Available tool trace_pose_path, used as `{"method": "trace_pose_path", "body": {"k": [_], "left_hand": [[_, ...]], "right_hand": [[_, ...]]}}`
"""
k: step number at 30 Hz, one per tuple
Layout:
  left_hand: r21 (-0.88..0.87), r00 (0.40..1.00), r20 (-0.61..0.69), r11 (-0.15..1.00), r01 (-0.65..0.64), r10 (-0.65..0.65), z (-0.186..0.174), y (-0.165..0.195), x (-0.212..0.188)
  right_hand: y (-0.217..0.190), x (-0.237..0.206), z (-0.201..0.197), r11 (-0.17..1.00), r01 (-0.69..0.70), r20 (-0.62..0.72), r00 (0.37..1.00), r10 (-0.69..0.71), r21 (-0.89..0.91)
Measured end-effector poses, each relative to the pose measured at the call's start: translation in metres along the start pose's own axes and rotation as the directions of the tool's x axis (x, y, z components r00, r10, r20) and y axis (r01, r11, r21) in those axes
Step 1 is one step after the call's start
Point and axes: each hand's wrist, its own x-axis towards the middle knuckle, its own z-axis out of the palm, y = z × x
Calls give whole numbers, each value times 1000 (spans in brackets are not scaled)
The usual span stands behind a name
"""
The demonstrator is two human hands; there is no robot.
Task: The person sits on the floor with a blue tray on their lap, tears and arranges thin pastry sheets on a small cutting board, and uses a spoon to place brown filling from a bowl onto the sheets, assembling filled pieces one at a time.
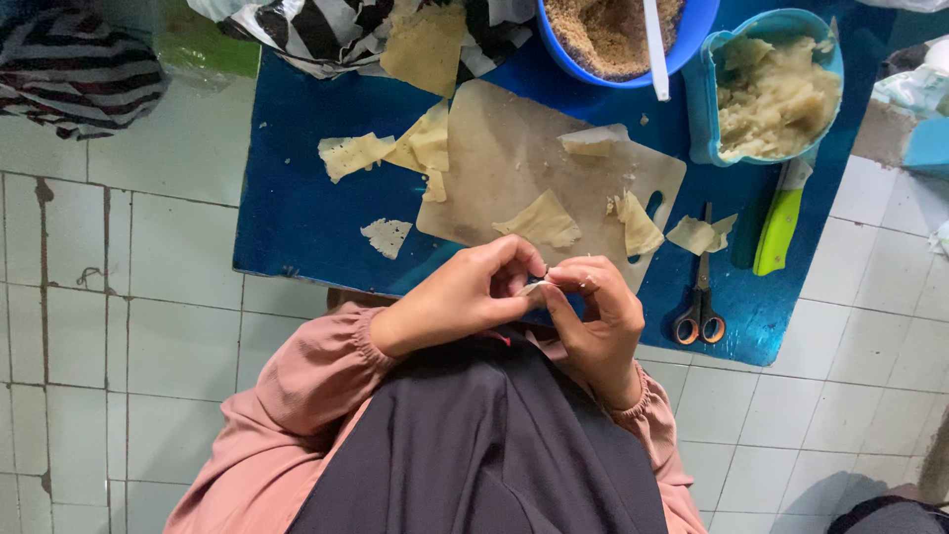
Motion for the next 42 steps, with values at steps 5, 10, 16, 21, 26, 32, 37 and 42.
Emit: {"method": "trace_pose_path", "body": {"k": [5,10,16,21,26,32,37,42], "left_hand": [[198,996,-8,977,-81,84,-10,3,1],[356,958,-162,920,-165,235,-5,0,1],[711,829,-298,690,-139,474,12,-5,27],[764,845,-327,645,-28,423,12,-1,37],[847,802,-275,529,-59,530,17,2,32],[868,802,-244,492,-70,545,20,-1,26],[834,780,-278,544,-93,560,16,-4,27],[817,785,-263,562,-128,561,10,-3,27]], "right_hand": [[0,2,-2,999,-18,47,999,20,-45],[5,7,2,975,-213,-28,976,215,67],[9,30,9,930,-174,-128,982,139,-324],[5,43,2,845,-78,-100,995,29,-529],[-1,43,-58,709,-95,-205,976,-71,-699],[25,79,-121,390,137,33,965,-261,-911],[38,100,-127,447,111,27,981,-190,-888],[9,92,-112,635,106,-13,984,-179,-765]]}}
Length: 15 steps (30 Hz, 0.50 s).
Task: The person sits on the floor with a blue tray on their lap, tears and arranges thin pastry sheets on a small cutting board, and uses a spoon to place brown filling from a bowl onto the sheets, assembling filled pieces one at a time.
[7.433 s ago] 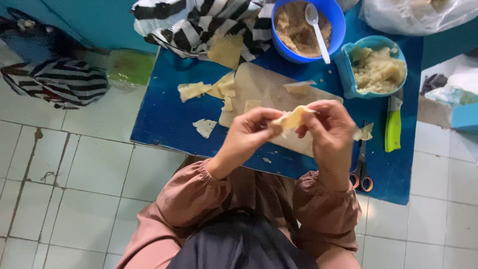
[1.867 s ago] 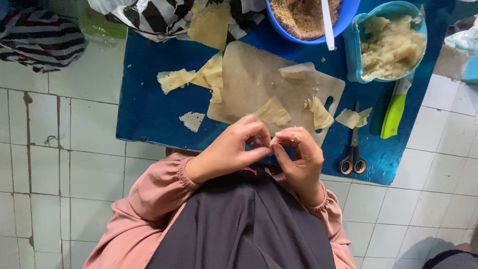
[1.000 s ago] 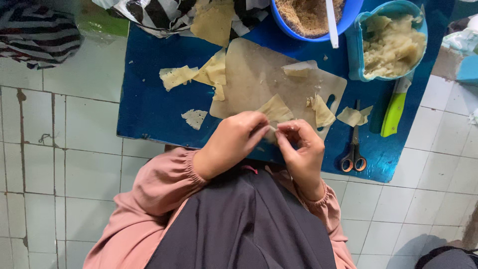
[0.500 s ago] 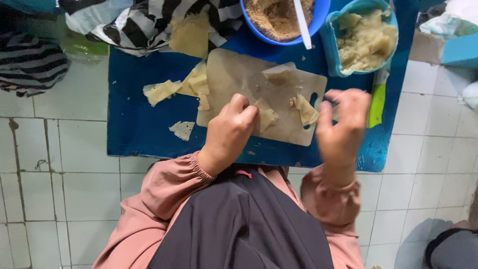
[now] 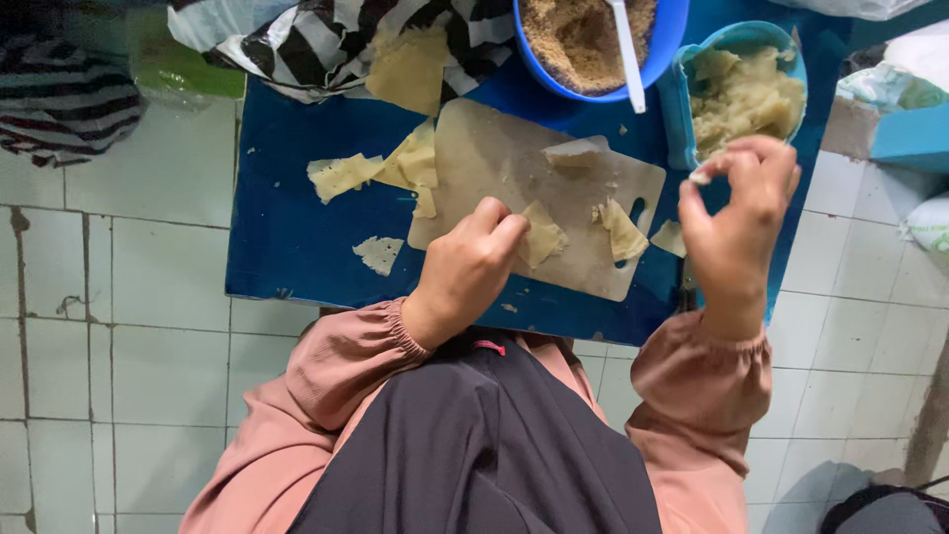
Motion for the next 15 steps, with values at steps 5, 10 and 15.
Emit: {"method": "trace_pose_path", "body": {"k": [5,10,15], "left_hand": [[-144,999,-24,989,36,-40,-9,0,0],[-16,993,-47,994,109,-110,-15,0,-1],[141,991,23,981,130,-134,-8,-1,3]], "right_hand": [[-57,-21,19,949,137,201,959,-199,285],[-84,-30,42,940,324,363,892,-268,-103],[-88,-32,35,685,556,416,824,-383,-471]]}}
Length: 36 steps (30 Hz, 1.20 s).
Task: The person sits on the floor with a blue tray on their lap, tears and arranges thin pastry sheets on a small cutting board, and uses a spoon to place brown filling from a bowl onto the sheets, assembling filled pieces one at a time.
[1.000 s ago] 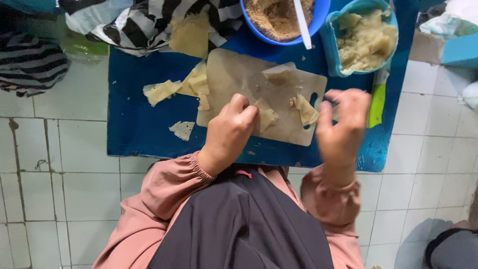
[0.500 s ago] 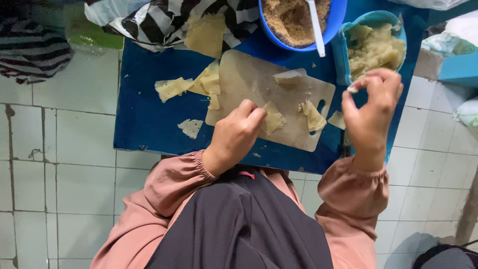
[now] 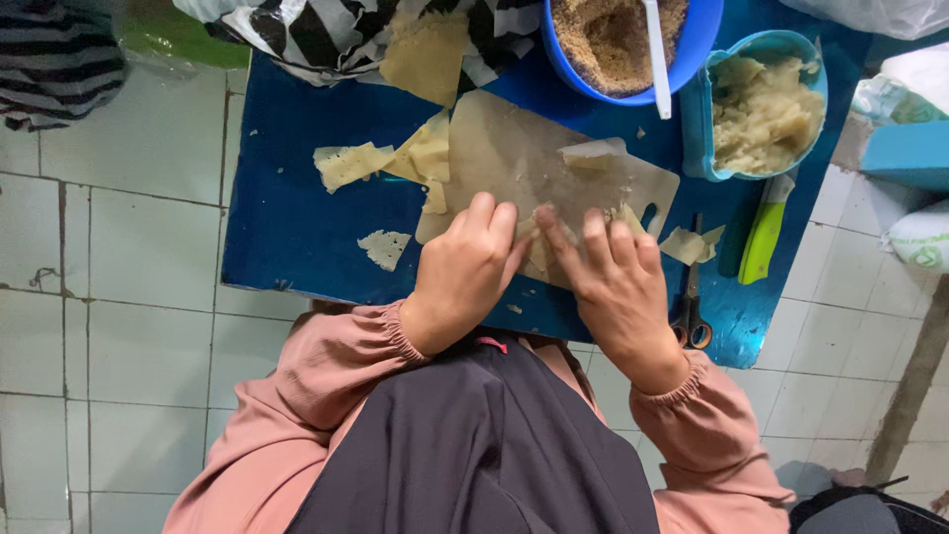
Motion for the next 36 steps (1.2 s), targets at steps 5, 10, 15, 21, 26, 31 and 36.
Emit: {"method": "trace_pose_path", "body": {"k": [5,10,15,21,26,31,36], "left_hand": [[53,998,59,998,25,-28,8,2,1],[25,994,105,999,23,-25,14,2,4],[46,992,125,999,-7,1,18,9,4],[132,994,106,990,-42,28,20,18,4],[177,989,149,984,-24,-2,25,14,9],[165,974,220,986,25,-61,26,8,12],[78,971,235,997,29,-47,22,2,15]], "right_hand": [[10,-6,4,975,21,-38,999,-30,-221],[37,-24,21,947,-229,-100,961,256,224],[71,-32,40,855,-480,-175,841,512,197],[75,-30,21,898,-398,-232,870,435,188],[76,14,10,479,-318,-79,763,642,818],[94,83,29,-58,-171,172,789,590,984],[113,63,11,93,-293,172,758,629,952]]}}
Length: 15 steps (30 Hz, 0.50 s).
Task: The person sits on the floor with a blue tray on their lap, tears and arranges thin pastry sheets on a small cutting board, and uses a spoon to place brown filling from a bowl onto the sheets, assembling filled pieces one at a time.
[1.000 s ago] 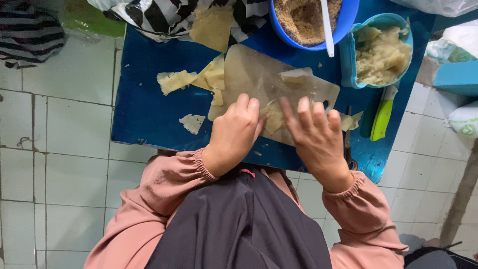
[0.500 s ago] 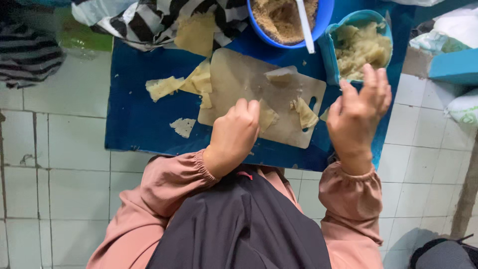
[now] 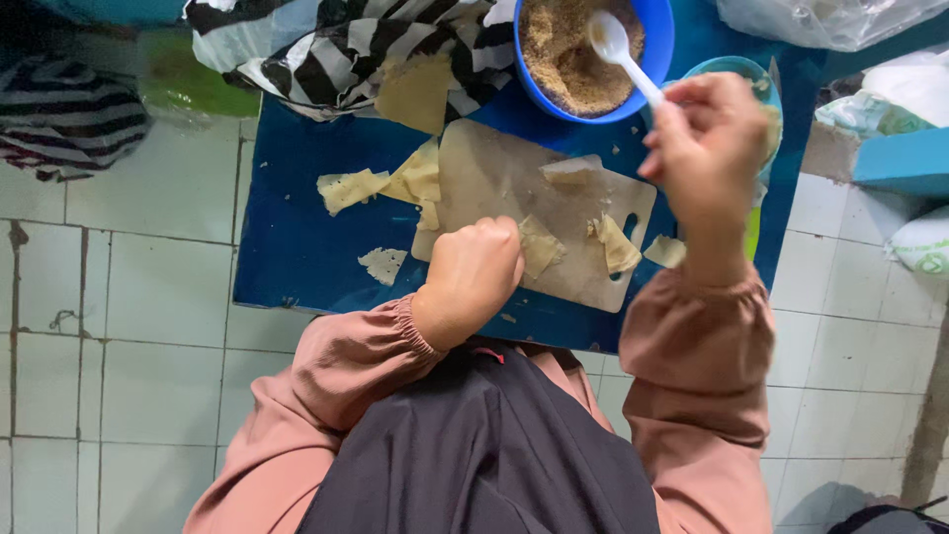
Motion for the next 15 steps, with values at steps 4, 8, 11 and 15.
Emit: {"method": "trace_pose_path", "body": {"k": [4,8,11,15], "left_hand": [[-28,999,-34,999,-44,43,-3,2,0],[-108,997,-49,993,-56,51,-9,7,-3],[-189,996,-70,979,-76,64,-15,6,-5],[-231,994,-85,970,-80,62,-17,5,-6]], "right_hand": [[-5,-1,-15,992,73,27,997,-70,-102],[4,23,8,984,147,46,987,-152,100],[16,30,21,966,74,-6,997,-75,246],[29,27,8,917,22,-84,996,13,397]]}}
